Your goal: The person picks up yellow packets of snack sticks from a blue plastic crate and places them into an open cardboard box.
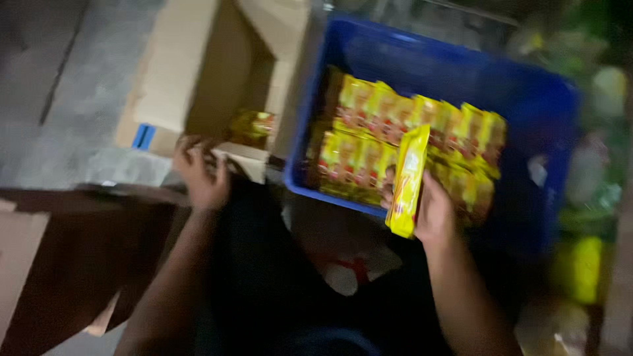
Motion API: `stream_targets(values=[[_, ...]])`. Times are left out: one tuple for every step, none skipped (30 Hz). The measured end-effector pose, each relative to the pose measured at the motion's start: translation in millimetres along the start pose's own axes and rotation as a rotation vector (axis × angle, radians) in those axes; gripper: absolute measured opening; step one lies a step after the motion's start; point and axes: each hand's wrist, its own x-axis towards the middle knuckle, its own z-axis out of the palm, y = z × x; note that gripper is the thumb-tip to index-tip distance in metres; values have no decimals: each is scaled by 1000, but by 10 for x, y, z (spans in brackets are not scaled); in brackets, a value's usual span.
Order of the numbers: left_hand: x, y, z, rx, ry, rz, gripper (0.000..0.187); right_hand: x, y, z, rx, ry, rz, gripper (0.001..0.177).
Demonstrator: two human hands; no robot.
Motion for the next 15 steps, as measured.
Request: stream_targets(values=[[32, 139, -118, 12, 18, -20, 36, 60, 68, 149, -17, -15, 19, 53], [72, 276, -216, 1, -38, -34, 33, 128, 135, 287, -71, -153, -86, 47], [134, 420, -298, -7, -100, -45, 31, 202, 203, 402, -112, -293, -189, 45], [183, 404, -304, 7, -87, -62, 31, 386, 162, 615, -117, -309, -169, 45], [186, 408, -321, -10, -94, -61, 31, 515, 135, 827, -218, -366, -220, 50], [196, 414, -332, -28, -100, -60, 31, 648, 108, 1038, -316, -425, -272, 58], [204, 408, -338, -22, -90, -77, 31, 848, 85, 1213, -324, -436, -255, 58], [219, 412, -334, -45, -98, -94, 27, 1048, 56, 1384, -577, -389, -369, 68], [241, 423, -319, -72, -107, -108, 24, 1241, 24, 1553, -829, -337, -485, 78], [266, 415, -321, -68, -97, -122, 24, 1467, 28, 1759, -837, -349, -475, 78], [273, 407, -325, -92, -100, -135, 21, 1668, 55, 1947, -1017, -358, -442, 77], [279, 401, -325, -116, -104, -148, 19, 1871, 86, 2130, -1196, -366, -406, 77], [303, 384, -329, -121, -105, -158, 19, 2057, 154, 2332, -1204, -366, -396, 77], [326, 375, -329, -120, -95, -142, 15, 2242, 220, 2526, -1469, -367, -344, 76], [347, 381, -314, -119, -84, -126, 12, 2426, 277, 2705, -1734, -367, -284, 75]])
